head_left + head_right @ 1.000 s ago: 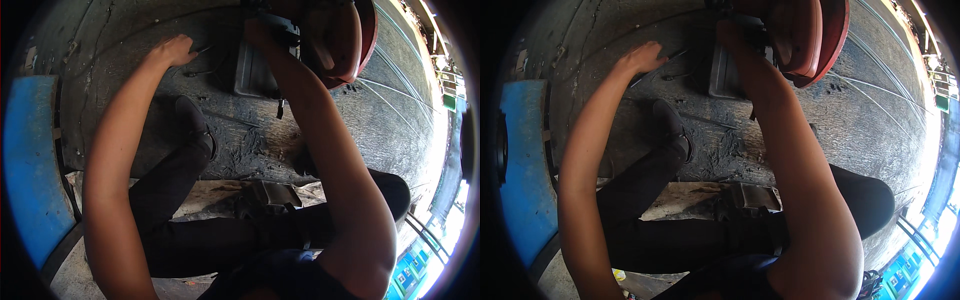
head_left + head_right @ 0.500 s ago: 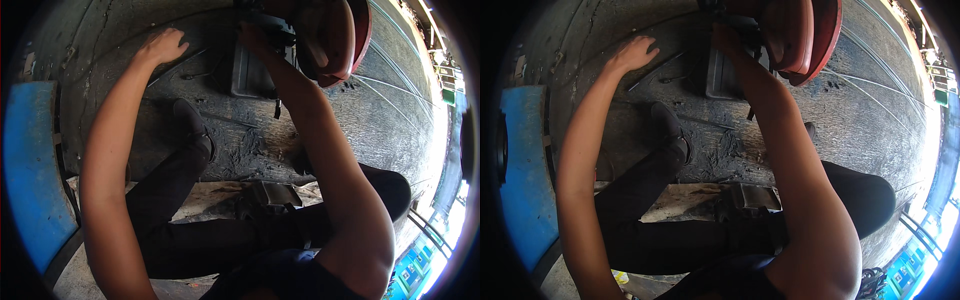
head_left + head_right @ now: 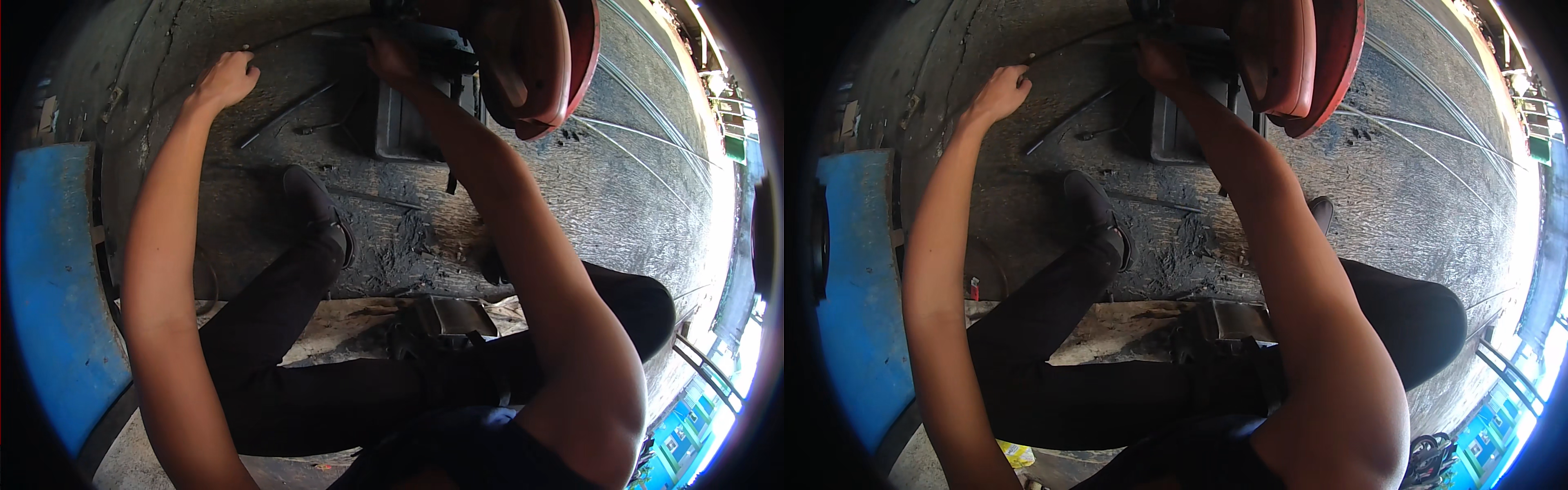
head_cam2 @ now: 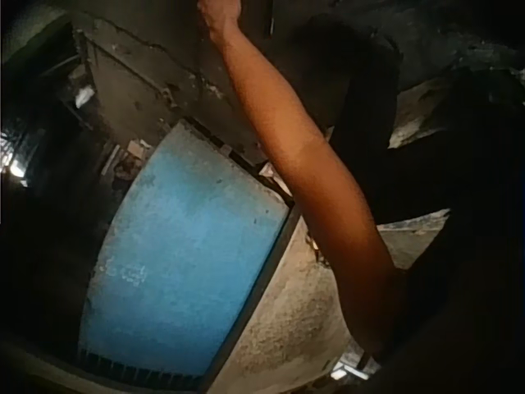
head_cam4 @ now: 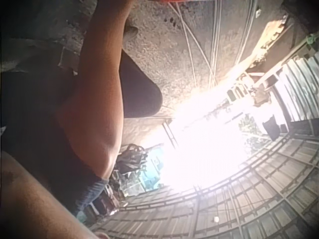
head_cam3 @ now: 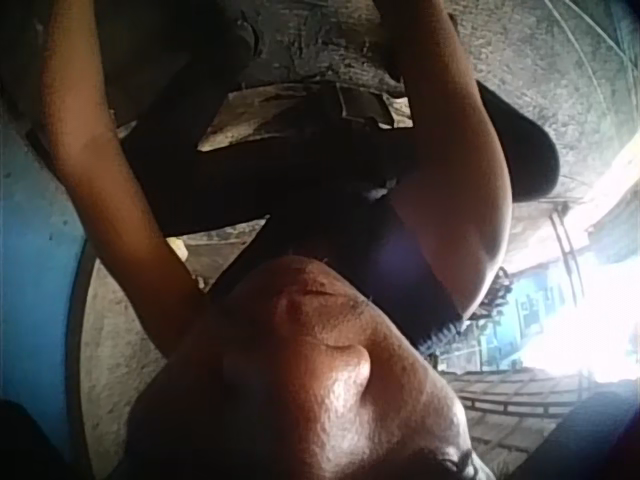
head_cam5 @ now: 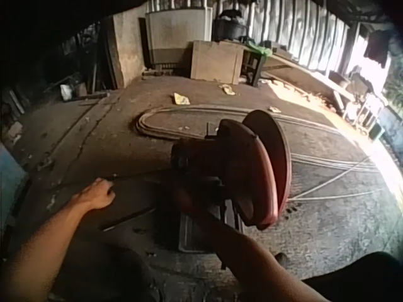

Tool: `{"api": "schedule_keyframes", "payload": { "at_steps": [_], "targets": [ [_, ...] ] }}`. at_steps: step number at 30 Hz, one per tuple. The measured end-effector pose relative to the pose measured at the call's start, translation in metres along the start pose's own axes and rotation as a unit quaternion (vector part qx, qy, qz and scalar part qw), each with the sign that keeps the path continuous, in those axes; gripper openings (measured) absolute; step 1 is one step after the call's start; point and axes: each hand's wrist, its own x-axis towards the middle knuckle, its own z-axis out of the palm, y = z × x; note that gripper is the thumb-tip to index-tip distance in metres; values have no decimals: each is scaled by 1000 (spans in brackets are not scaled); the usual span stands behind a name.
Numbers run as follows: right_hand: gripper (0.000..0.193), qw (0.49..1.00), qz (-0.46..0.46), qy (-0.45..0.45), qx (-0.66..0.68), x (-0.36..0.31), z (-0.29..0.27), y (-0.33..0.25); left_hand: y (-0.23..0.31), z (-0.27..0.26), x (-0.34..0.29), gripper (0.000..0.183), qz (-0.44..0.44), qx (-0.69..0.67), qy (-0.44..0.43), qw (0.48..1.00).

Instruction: The person sets up an electric chop saw, secures metal rods in the clamp, and cuts them using the saw. The person then gathers and arranges the cut metal rods on the ground.

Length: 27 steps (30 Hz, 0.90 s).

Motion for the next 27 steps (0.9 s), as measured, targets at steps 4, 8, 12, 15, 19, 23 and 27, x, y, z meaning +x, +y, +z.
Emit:
{"api": "schedule_keyframes", "payload": {
  "at_steps": [4, 8, 12, 15, 19, 23, 27],
  "targets": [
    [25, 999, 1, -31, 33, -11, 12, -25, 1, -2, -1, 41, -23, -18, -2, 1000],
    [21, 988, -28, -152, -8, -46, 24, -65, -4, -18, -4, 40, -16, -54, 55, 997],
    [18, 977, -86, -192, -27, -56, 48, -109, -30, -27, -2, 43, -21, -31, 152, 988],
    [16, 958, -58, -275, -48, -65, 69, -134, -22, -26, -8, 43, -23, -58, 113, 992],
    [16, 944, -70, -318, -45, -92, 103, -146, -2, -23, -15, 42, 13, -51, 59, 997],
    [19, 914, -47, -399, -63, -117, 113, -160, 11, -11, -29, 40, 9, -30, 3, 999],
    [20, 940, 36, -340, 5, -126, 90, -135, 33, -8, -14, 41, 77, -11, 4, 997]
  ]
}}
